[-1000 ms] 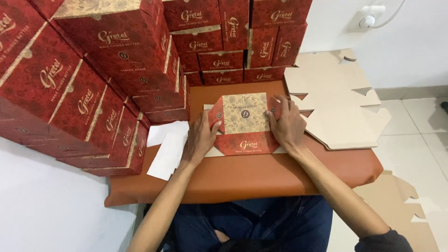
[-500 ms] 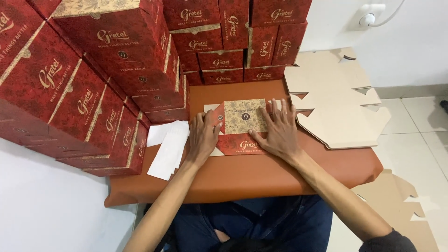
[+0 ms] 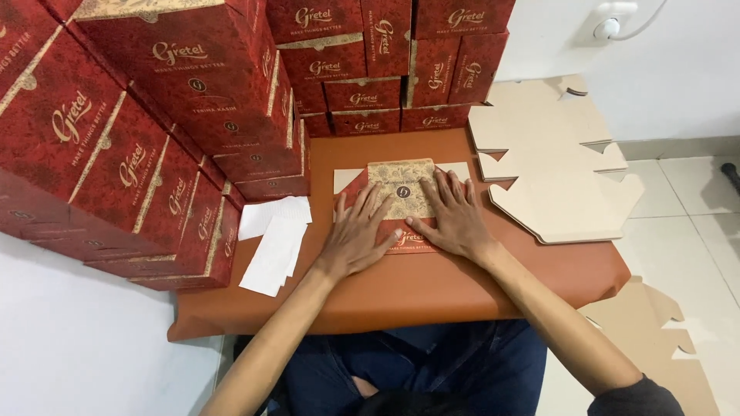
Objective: The person assembles a flat cardboard box by folding the sides and tucking the flaps into place. They then place a small white paper insert inside the box and close the lid. The finished box is placed on a stack of similar boxes.
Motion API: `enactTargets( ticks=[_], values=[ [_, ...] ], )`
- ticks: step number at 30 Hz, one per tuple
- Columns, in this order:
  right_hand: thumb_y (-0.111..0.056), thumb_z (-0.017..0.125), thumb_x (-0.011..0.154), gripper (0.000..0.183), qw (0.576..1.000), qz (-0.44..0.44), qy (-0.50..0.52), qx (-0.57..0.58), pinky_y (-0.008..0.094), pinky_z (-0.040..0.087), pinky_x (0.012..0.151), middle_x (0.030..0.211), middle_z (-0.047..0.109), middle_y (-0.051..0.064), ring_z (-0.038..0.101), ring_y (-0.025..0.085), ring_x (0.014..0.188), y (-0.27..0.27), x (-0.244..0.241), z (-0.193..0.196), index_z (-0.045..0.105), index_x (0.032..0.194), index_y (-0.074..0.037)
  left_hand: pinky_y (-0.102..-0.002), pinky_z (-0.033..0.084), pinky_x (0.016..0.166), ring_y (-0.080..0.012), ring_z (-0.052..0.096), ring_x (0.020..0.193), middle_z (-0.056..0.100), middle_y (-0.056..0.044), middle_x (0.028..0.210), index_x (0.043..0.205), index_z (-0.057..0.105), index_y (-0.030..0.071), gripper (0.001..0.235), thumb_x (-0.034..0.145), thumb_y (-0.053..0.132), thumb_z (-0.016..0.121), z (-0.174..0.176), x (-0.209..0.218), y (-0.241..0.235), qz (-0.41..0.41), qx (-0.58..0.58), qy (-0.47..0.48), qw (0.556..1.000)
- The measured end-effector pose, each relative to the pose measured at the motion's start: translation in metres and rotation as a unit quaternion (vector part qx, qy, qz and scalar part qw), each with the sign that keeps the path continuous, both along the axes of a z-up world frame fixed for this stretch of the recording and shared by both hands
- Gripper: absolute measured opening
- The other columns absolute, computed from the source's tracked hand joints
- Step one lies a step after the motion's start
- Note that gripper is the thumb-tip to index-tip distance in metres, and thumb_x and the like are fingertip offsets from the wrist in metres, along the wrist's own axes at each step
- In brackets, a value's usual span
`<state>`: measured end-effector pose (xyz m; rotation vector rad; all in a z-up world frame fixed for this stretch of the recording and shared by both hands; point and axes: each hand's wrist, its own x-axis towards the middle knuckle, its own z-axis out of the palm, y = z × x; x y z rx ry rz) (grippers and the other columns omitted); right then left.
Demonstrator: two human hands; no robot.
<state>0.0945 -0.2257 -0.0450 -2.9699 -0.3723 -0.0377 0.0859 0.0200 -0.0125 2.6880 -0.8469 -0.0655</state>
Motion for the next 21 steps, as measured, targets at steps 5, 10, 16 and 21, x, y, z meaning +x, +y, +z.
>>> enactTargets(
  ticks=[5, 10, 16, 21],
  values=[
    [-0.100, 0.026, 0.088, 0.116, 0.999, 0.005, 0.041, 0.000, 0.066, 0.004, 0.130, 0.179, 0.018, 0.020, 0.009, 0.041, 0.166, 0.002, 0.000, 0.009, 0.023, 0.173, -0.021, -0.070, -0.004, 0.128, -0.0361, 0.006, 0.168, 0.010, -0.019, 0.181, 0.170, 0.029, 0.018, 0.080, 0.106, 0.066, 0.032, 0.013, -0.002, -0.004, 0.016, 0.061, 0.059, 0.996],
    [-0.103, 0.025, 0.087, 0.120, 0.998, 0.005, 0.055, -0.033, 0.065, 0.001, 0.131, 0.180, 0.014, 0.018, 0.005, 0.039, 0.167, 0.004, -0.002, 0.011, 0.018, 0.175, -0.022, -0.069, -0.005, 0.128, -0.0332, 0.004, 0.168, 0.008, -0.018, 0.182, 0.172, 0.025, 0.019, 0.082, 0.107, 0.068, 0.030, 0.013, -0.002, -0.005, 0.018, 0.094, 0.067, 0.993],
    [-0.097, 0.028, 0.090, 0.112, 0.998, -0.010, 0.034, -0.045, 0.063, 0.004, 0.133, 0.180, 0.019, 0.017, 0.011, 0.038, 0.167, 0.009, -0.008, 0.021, 0.022, 0.174, -0.023, -0.072, 0.001, 0.128, -0.0348, 0.005, 0.168, 0.008, -0.018, 0.181, 0.171, 0.026, 0.016, 0.085, 0.107, 0.070, 0.033, 0.000, 0.003, -0.004, 0.008, 0.084, 0.046, 0.995],
    [-0.080, 0.032, 0.102, 0.088, 0.999, 0.000, 0.045, 0.007, 0.064, 0.011, 0.132, 0.178, 0.023, 0.019, 0.016, 0.040, 0.165, 0.005, -0.008, 0.026, 0.029, 0.172, -0.025, -0.071, 0.009, 0.127, -0.0334, 0.022, 0.165, 0.027, -0.019, 0.177, 0.164, 0.043, 0.015, 0.080, 0.103, 0.065, 0.050, 0.004, 0.001, 0.003, 0.010, -0.005, 0.029, 1.000]
  ],
)
